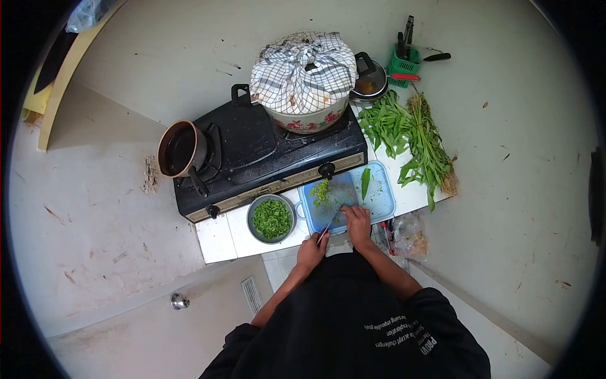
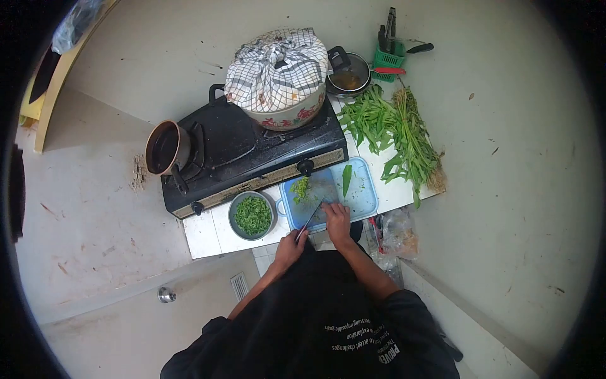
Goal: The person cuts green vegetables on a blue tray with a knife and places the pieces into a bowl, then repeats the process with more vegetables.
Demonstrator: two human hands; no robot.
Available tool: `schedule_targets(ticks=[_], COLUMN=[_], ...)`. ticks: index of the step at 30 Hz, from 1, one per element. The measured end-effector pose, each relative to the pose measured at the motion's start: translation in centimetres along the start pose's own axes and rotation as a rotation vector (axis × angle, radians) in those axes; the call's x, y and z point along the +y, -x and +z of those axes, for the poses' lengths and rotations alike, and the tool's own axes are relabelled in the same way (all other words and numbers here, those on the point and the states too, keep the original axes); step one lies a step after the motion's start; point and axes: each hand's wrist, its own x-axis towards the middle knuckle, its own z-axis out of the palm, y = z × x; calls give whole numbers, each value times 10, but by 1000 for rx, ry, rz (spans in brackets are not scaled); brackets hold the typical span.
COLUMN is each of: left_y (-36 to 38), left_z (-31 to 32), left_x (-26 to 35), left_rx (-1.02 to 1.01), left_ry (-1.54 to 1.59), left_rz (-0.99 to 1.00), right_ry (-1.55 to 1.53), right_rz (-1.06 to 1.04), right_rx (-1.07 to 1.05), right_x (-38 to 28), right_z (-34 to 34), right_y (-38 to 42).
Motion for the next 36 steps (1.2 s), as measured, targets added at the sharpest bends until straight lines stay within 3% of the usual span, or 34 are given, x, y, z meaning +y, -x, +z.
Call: schedule_targets(ticks=[5,11,23,36], left_y=[0,0,-4,-10], left_z=[0,0,2,13], left_x=[-2,-1,3,8], left_rx=[-7,-19,-18,-7], left_ry=[-2,7,-98,-111], left_rz=[14,7,23,-20], right_ry=[-20,2,163,182], right_rz=[156,158,-19,-64], right_rx=[74,2,-22,-2], right_x=[-16,-9,-3,0], right_z=[-10,-6,-7,-2], right_y=[-10,-7,-4,1])
